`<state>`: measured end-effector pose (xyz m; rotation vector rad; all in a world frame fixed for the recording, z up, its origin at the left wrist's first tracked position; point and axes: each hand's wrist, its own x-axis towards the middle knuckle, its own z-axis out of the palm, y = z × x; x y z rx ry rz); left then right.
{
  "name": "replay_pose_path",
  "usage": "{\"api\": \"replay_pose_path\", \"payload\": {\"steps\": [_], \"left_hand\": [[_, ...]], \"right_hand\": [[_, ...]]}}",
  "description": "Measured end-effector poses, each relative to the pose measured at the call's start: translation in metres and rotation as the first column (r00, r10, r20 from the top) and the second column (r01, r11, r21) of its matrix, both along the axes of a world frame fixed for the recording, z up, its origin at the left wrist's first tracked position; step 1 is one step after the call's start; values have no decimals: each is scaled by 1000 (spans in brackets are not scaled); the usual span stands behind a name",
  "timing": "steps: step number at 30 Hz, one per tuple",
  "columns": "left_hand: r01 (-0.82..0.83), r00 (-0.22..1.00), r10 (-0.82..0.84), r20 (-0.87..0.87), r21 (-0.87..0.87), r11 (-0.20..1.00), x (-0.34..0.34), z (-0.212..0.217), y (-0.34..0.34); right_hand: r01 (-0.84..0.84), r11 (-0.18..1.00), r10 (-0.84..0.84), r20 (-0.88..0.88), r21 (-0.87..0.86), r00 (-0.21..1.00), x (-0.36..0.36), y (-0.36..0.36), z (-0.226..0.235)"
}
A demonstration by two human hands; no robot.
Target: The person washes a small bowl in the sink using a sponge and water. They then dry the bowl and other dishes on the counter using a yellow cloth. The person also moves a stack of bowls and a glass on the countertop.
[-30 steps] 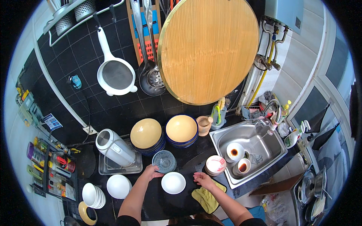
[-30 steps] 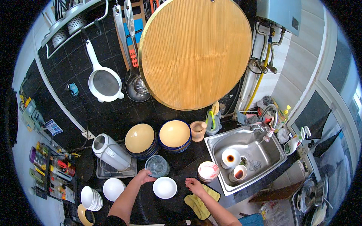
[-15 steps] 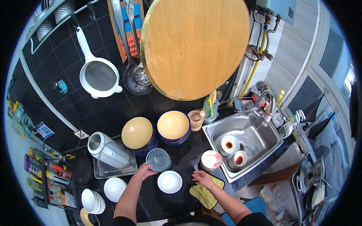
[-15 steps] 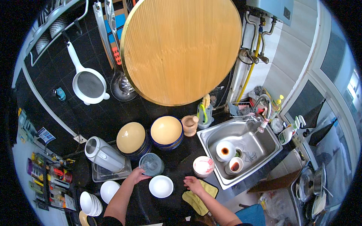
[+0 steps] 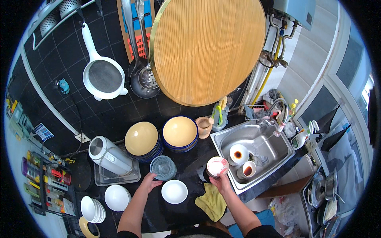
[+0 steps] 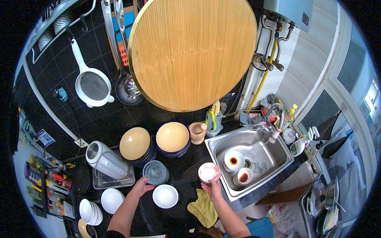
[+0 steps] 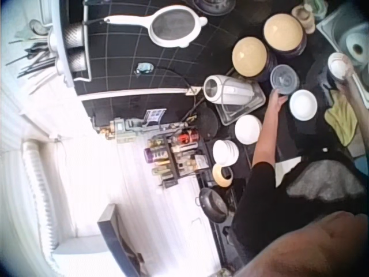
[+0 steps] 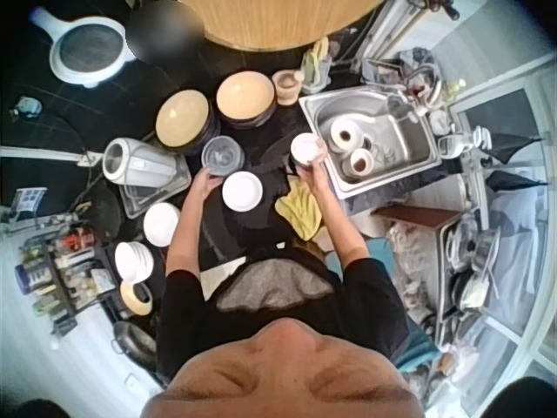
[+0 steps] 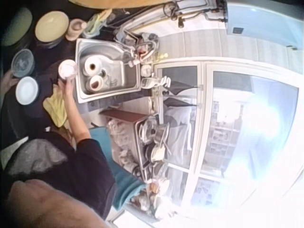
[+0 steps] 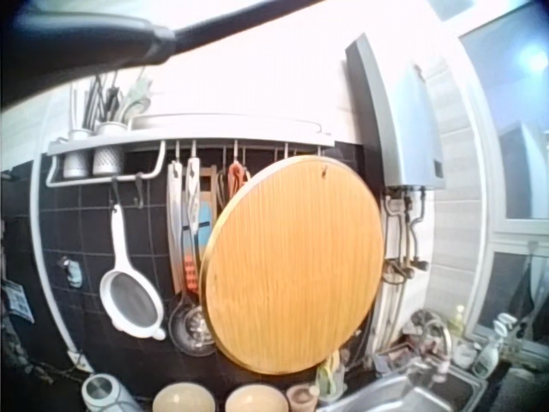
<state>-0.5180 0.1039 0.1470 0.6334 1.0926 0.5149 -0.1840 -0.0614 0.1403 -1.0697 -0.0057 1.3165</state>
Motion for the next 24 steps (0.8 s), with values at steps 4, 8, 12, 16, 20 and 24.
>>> {"api": "replay_pose_path", "payload": {"steps": [4, 8, 12, 16, 20, 24], "left_hand": [[-34, 999, 33, -20, -3, 999, 3, -3, 1], [-58, 998, 57, 13, 7, 998, 1, -8, 0], [-64, 998, 64, -5, -7, 998, 5, 0, -3], [-56, 998, 56, 4, -9, 998, 2, -5, -1], [-48, 999, 48, 2, 10, 999, 5, 4, -4], [-45, 999, 45, 24, -3, 999, 3, 3, -5]], "right_hand": [[-49, 999, 49, 1, -16, 999, 14, 36, -3], [-117, 992, 117, 6, -42, 993, 30, 84, -8], [-123, 992, 126, 72, -40, 989, 40, 117, -10], [-161, 985, 168, 124, -62, 978, 46, 135, -12], [-141, 987, 151, 156, -72, 976, 44, 142, -6], [-140, 988, 149, 180, -66, 972, 45, 145, 2]]}}
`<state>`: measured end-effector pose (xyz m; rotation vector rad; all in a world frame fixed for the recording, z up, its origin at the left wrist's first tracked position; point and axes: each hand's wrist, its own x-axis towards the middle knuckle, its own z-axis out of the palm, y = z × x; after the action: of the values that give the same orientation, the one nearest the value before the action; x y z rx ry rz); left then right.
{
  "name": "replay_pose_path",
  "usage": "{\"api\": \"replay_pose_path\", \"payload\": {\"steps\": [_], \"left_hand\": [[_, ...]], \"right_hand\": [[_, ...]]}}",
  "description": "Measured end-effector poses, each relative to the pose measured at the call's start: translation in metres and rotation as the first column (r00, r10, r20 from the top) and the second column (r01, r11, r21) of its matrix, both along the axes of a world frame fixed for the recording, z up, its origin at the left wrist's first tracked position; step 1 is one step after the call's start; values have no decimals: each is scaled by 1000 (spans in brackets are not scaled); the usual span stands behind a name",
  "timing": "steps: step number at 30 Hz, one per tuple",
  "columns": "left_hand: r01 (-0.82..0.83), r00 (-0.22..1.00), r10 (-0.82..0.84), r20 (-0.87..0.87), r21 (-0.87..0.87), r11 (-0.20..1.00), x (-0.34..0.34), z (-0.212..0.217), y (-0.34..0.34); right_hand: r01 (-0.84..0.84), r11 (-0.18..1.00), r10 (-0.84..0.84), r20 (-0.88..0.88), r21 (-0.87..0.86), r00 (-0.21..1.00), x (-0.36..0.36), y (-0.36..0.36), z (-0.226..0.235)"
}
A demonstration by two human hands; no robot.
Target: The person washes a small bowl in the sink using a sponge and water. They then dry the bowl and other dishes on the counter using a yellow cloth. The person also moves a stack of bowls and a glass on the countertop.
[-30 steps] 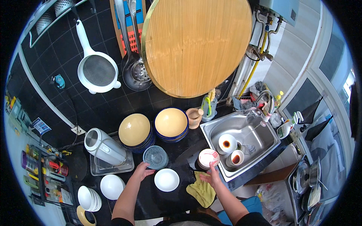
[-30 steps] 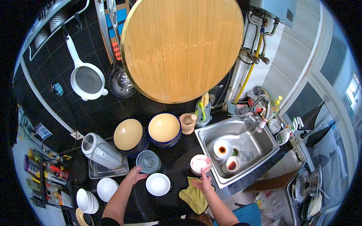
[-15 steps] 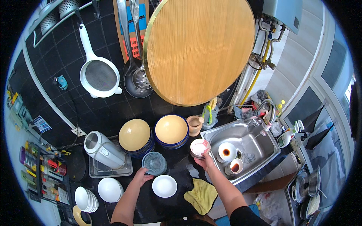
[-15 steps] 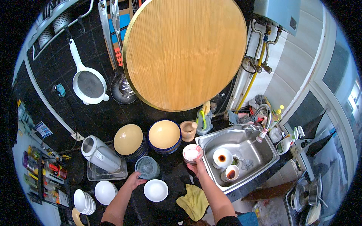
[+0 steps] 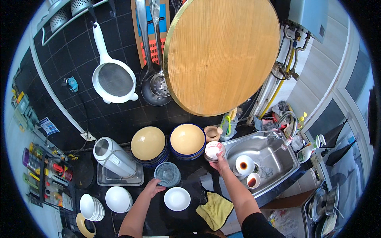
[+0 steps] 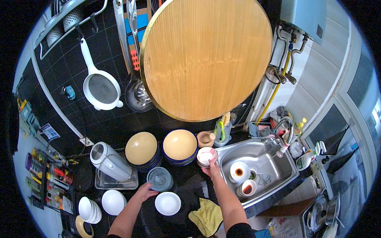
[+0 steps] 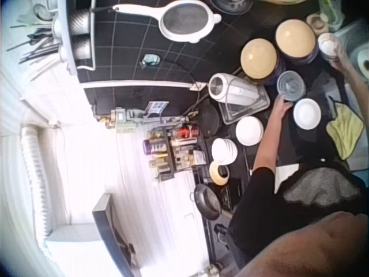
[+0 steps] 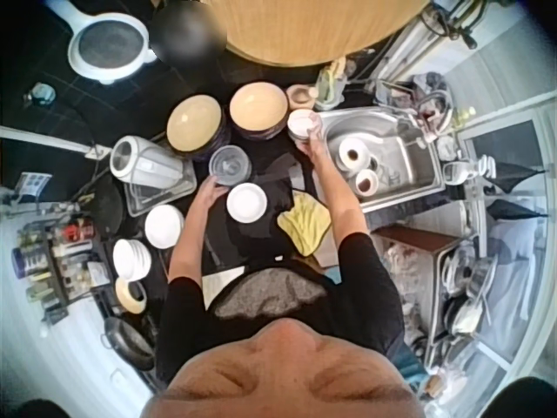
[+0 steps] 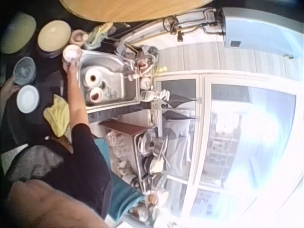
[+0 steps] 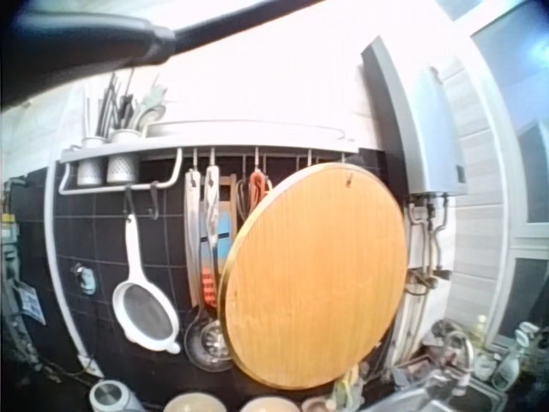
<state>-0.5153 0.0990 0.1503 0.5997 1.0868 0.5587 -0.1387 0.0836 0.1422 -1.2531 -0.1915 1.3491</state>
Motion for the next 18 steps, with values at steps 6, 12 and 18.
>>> {"api": "replay_pose_path", "payload": {"steps": [6, 12, 18], "left_hand": [[17, 1000, -17, 10, -5, 1000, 2, 14, -4], [74, 996, -74, 47, 0, 997, -3, 0, 2], [64, 998, -64, 17, 6, 998, 1, 13, -2]], "right_hand": [[-39, 967, 31, -35, -251, 999, 0, -4, 6], [-499, 838, 503, -42, -222, 863, -30, -54, 16], [-840, 483, 849, -100, -248, 518, -136, -109, 46]]}}
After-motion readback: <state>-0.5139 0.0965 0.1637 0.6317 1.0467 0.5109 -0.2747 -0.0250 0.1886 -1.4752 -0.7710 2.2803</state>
